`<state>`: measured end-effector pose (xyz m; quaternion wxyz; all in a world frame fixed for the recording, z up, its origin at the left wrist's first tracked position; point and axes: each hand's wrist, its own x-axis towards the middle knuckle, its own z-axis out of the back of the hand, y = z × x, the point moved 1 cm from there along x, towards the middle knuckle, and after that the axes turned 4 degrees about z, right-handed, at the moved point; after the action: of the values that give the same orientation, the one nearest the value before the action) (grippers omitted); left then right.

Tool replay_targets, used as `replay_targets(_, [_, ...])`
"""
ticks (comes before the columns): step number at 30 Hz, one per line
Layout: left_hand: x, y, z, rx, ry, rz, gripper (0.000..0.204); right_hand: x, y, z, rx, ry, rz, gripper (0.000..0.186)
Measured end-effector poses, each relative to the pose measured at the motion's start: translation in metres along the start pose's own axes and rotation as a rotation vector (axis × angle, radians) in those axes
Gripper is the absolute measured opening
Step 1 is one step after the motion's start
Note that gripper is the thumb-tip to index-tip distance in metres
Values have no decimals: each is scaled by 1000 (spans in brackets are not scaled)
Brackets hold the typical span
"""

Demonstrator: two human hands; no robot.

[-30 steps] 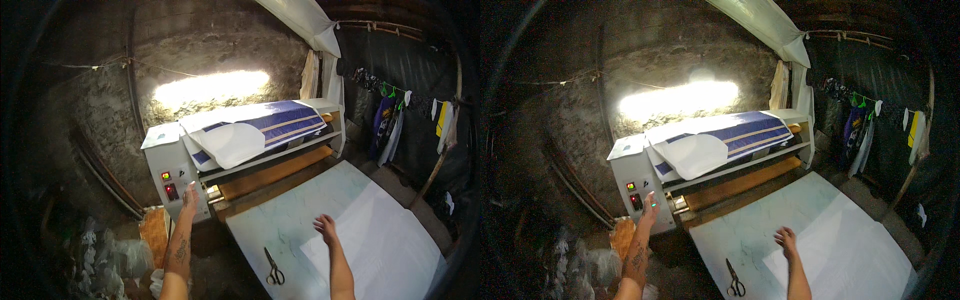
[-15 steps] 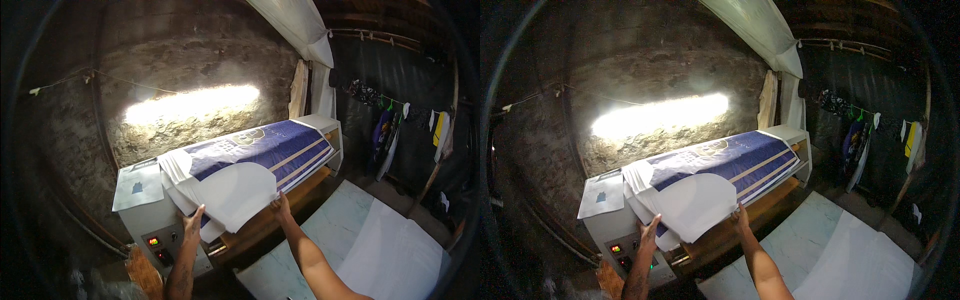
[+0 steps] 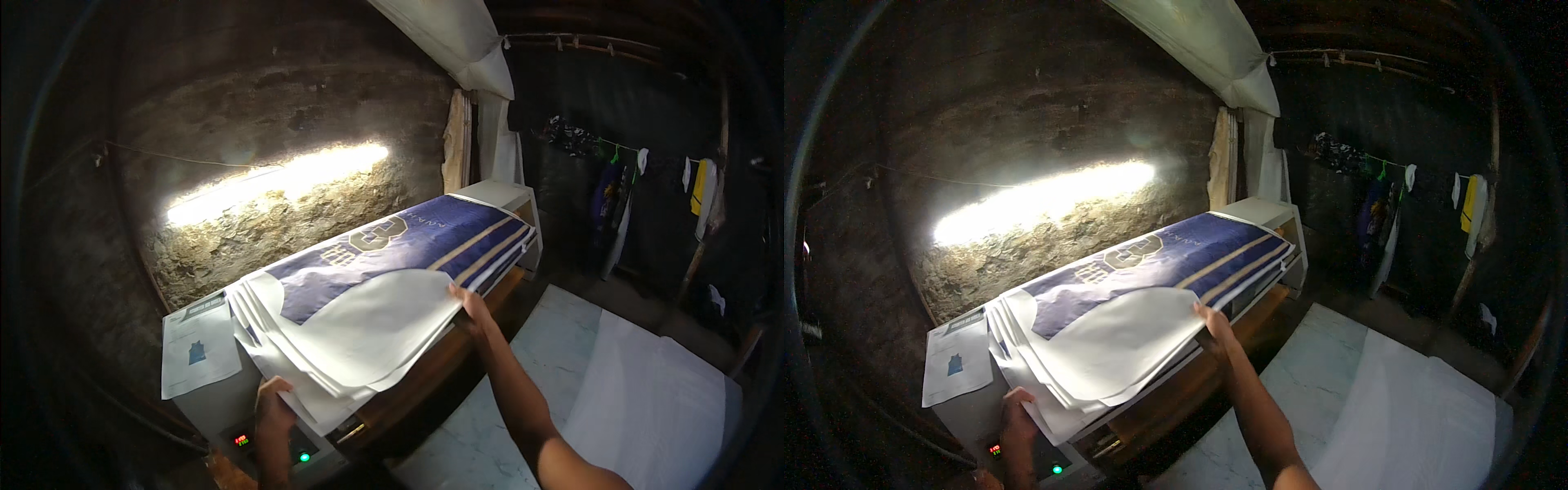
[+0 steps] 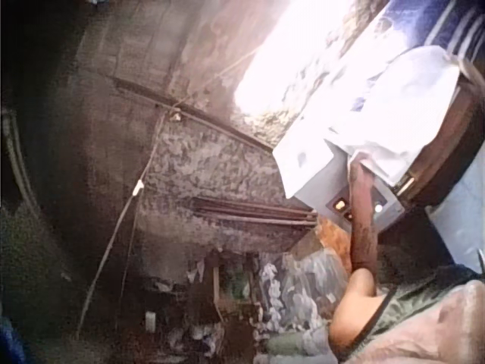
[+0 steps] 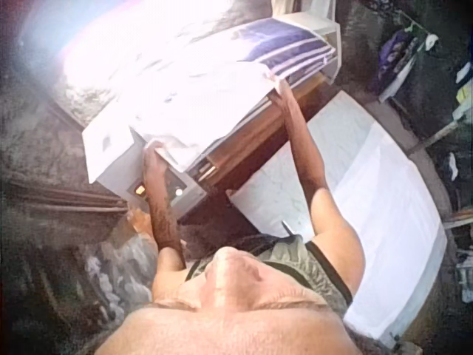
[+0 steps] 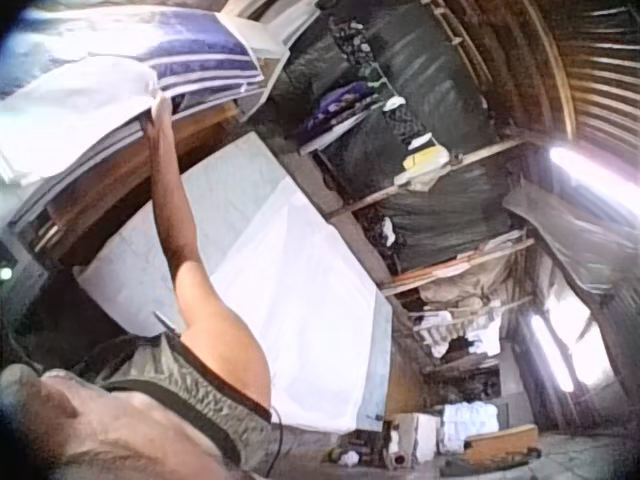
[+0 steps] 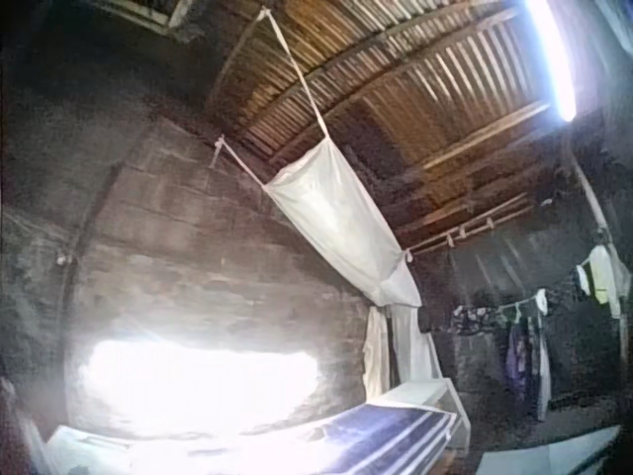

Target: The person lays a large white sheet on a table, places a printed jersey template on top, and uses scissors to cut the sheet around the template. The person then removes the template and folds the cut sheet.

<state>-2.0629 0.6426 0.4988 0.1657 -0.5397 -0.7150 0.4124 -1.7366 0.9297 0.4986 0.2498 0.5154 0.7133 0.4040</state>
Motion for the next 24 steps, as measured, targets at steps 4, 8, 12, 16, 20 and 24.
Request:
replay_targets(4, [-2, -21, -29, -243, 131, -26, 37, 31, 63, -33, -291, -128, 189, 32])
replay_targets(8, [13, -57, -63, -171, 101, -287, 41, 74, 121, -54, -134, -40, 151, 20])
replay_targets(12, [33, -83, -93, -202, 101, -274, 35, 124, 171, -61, -288, 52, 131, 25])
replay_targets(16, [46, -110, -101, 20, 334, -308, 51, 144, 212, -56, -1037, 136, 398, 28])
replay_targets(20, [26, -145, -20, 981, -506, -498, 81, 157, 240, -67, -521, 110, 212, 29])
replay_targets(24, [26, -133, 37, 1662, -974, -854, 62, 145, 261, -71, -492, -41, 120, 28])
